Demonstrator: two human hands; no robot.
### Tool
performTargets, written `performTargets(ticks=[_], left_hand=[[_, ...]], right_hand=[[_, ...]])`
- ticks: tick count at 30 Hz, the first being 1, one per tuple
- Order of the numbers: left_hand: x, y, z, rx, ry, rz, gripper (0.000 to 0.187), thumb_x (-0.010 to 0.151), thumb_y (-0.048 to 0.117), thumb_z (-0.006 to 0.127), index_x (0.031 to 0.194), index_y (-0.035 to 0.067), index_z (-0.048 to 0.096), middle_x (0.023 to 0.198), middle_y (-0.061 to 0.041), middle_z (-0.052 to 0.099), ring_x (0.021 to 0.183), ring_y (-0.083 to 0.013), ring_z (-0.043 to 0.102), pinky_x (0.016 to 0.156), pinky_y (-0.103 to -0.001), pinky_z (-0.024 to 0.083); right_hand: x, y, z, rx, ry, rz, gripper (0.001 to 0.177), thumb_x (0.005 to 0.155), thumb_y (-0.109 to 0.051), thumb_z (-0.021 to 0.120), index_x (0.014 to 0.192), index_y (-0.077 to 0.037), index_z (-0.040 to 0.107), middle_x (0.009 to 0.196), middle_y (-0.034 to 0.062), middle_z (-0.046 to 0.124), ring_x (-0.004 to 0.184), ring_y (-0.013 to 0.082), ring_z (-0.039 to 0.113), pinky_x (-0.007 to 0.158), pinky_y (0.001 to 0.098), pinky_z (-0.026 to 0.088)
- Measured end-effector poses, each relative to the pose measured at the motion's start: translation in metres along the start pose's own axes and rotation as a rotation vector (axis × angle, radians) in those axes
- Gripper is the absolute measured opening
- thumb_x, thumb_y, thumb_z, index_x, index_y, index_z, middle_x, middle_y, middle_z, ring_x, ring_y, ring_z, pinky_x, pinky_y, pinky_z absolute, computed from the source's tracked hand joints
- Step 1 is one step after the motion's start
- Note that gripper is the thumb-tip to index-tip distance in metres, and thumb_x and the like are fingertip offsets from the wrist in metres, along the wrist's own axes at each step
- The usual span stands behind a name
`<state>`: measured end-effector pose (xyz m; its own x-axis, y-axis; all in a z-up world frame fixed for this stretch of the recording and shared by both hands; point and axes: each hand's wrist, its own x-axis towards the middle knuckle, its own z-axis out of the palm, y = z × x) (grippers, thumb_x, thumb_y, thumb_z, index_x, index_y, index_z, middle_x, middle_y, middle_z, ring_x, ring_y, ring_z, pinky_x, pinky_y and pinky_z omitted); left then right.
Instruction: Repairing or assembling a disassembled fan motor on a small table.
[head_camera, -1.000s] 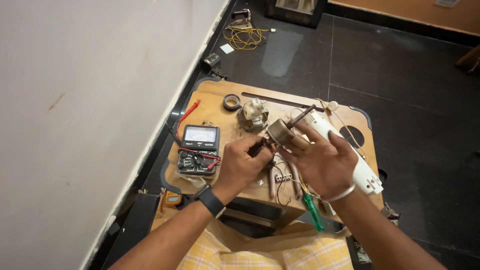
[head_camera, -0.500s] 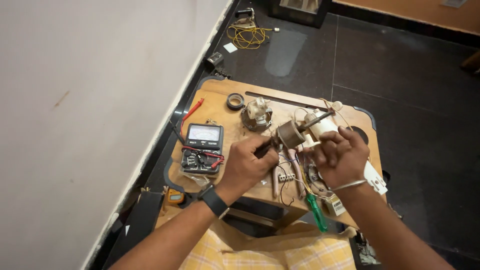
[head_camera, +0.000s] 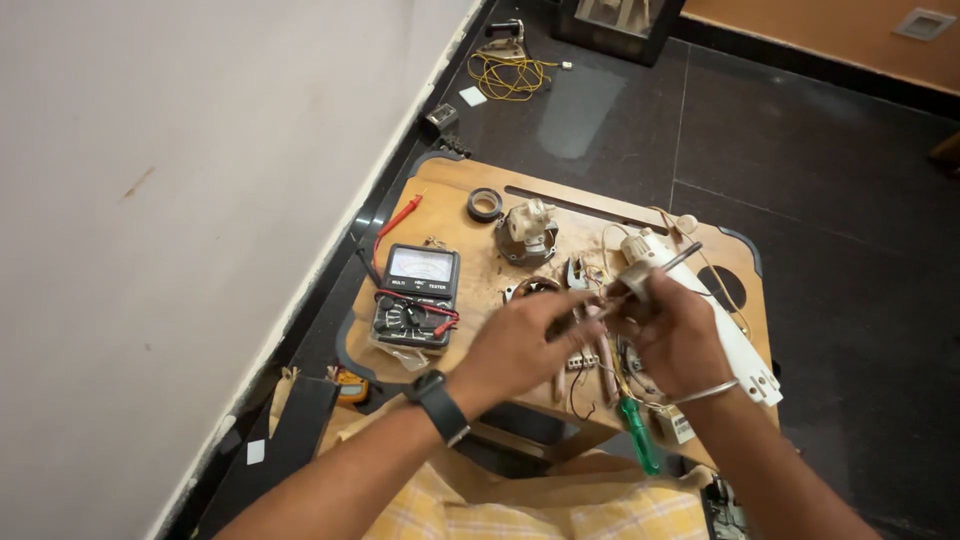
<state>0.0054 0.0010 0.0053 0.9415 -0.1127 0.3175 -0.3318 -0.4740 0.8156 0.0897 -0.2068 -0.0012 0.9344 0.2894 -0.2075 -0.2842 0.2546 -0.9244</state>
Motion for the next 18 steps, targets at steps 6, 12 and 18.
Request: performTargets(ticks=[6, 12, 18], left_hand=[[0.014, -0.034, -0.029, -0.084, 0.228, -0.292, 0.047, 0.097, 0.041, 0.060, 0.124, 0.003, 0.066, 0.109, -0.016, 0.074, 0.104, -0.0286, 0.074, 0.091, -0.039, 0.058], [0.002, -0.021, -0.027, 0.389, -0.096, -0.188, 0.082, 0.075, 0.029, 0.080, 0.143, 0.003, 0.043, 0.133, -0.025, 0.051, 0.115, -0.0475, 0.056, 0.089, -0.054, 0.053], [0.001, -0.028, -0.022, 0.477, -0.224, -0.219, 0.082, 0.077, 0.031, 0.081, 0.148, 0.010, 0.042, 0.139, -0.026, 0.046, 0.117, -0.0469, 0.057, 0.090, -0.054, 0.055]], right_hand=[[-0.001, -0.041, 0.004, 0.271, 0.449, 0.048, 0.042, 0.104, -0.036, 0.055, 0.131, -0.005, 0.046, 0.093, 0.0060, 0.055, 0.080, 0.0181, 0.058, 0.073, 0.0300, 0.055], [0.024, -0.043, -0.042, -0.585, 0.311, 0.134, 0.044, 0.092, -0.029, 0.066, 0.127, -0.005, 0.055, 0.089, 0.0066, 0.057, 0.060, 0.0132, 0.052, 0.047, 0.0268, 0.043], [0.006, -0.031, -0.007, -1.265, 0.099, 0.319, 0.048, 0.088, -0.036, 0.073, 0.122, -0.003, 0.067, 0.087, 0.0162, 0.076, 0.063, 0.0195, 0.066, 0.055, 0.0324, 0.052]])
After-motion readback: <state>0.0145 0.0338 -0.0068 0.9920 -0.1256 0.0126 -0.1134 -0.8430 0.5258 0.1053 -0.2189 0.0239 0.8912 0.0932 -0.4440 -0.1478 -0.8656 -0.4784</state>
